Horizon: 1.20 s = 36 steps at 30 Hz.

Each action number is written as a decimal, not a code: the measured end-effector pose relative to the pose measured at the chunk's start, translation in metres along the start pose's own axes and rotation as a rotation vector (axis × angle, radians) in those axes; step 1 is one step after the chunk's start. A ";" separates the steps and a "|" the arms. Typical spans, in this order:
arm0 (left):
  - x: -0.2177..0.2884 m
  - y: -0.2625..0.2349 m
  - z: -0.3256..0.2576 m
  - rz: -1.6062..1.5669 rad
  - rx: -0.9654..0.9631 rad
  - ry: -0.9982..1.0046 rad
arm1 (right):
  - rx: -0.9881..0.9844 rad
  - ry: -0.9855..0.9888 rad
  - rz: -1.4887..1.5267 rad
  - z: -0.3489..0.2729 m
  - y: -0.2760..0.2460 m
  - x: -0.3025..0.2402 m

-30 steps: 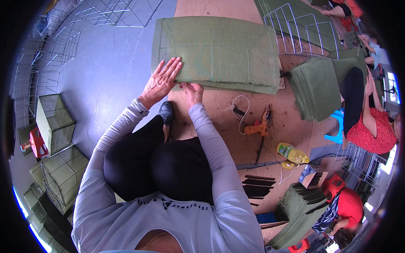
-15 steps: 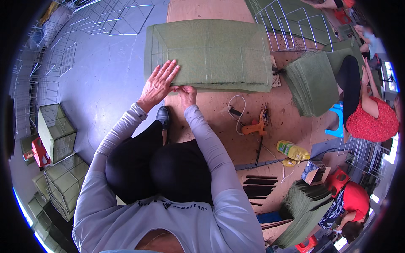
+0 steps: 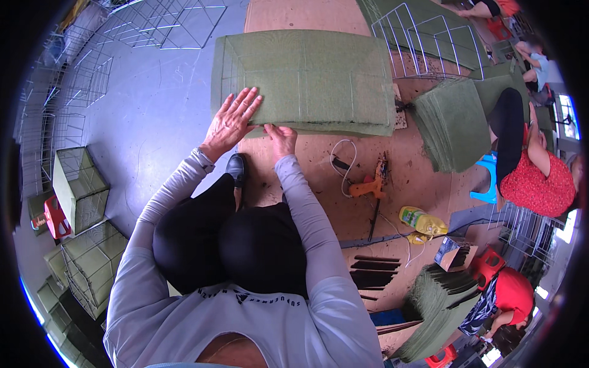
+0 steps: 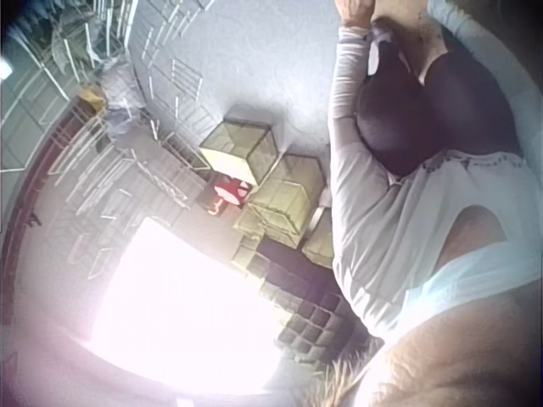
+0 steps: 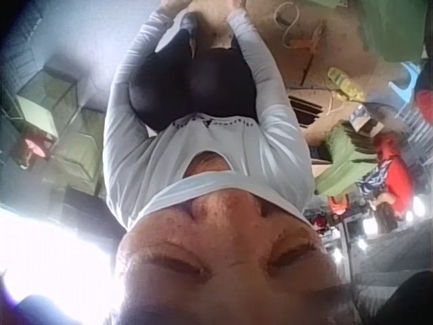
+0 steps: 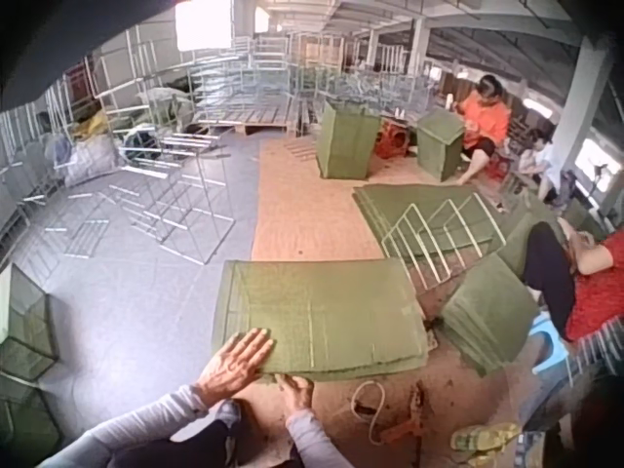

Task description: Assembling plastic-covered mesh panels into storage cubes using a hot glue gun.

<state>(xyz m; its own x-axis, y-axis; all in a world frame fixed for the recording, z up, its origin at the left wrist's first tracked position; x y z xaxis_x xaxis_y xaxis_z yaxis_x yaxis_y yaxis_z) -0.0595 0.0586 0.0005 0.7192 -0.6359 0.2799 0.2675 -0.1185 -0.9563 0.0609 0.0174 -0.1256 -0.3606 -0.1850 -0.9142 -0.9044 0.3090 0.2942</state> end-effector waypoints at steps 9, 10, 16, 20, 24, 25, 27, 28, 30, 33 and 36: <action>0.001 -0.003 -0.001 -0.051 -0.011 -0.021 | -0.030 -0.026 -0.010 0.001 0.003 -0.002; 0.000 -0.002 0.000 -0.042 -0.008 -0.016 | -0.031 -0.028 -0.001 0.002 0.004 -0.003; 0.001 0.000 0.001 -0.008 -0.006 0.006 | -0.131 -0.013 0.062 -0.002 0.020 0.003; 0.000 -0.002 0.000 -0.020 -0.008 0.012 | -0.094 0.002 0.008 0.000 0.020 0.005; 0.004 -0.002 0.000 -0.033 -0.003 0.029 | -0.099 -0.015 0.030 0.005 0.013 0.016; 0.005 -0.005 -0.003 -0.065 0.012 0.026 | -0.092 0.013 0.005 0.005 0.014 0.018; 0.004 -0.009 -0.002 -0.097 0.025 0.025 | -0.084 -0.006 0.037 0.005 0.018 0.018; 0.009 -0.011 0.002 -0.095 0.044 0.044 | -0.071 -0.023 0.064 0.003 0.016 0.018; 0.016 -0.008 0.009 -0.085 0.055 0.080 | -0.093 -0.056 0.032 0.009 0.007 0.029; 0.014 0.001 0.015 0.004 -0.008 0.070 | -0.131 -0.085 -0.050 0.013 0.007 0.027; 0.013 0.006 0.013 0.010 -0.013 0.070 | -0.163 -0.043 -0.099 0.006 0.011 0.016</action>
<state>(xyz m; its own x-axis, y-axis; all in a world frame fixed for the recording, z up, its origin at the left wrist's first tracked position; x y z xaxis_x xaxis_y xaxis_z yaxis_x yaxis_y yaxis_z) -0.0401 0.0599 -0.0005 0.6754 -0.6886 0.2638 0.2518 -0.1209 -0.9602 0.0470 0.0235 -0.1386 -0.2616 -0.1661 -0.9508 -0.9611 0.1352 0.2408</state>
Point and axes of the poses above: each hand's wrist, its own z-axis towards the middle knuckle, its own y-axis out of the palm, x = y × z, the point moved 7 cm from there along z, towards the middle knuckle, and after that the axes turned 10 degrees about -z, right-handed, at the moved point
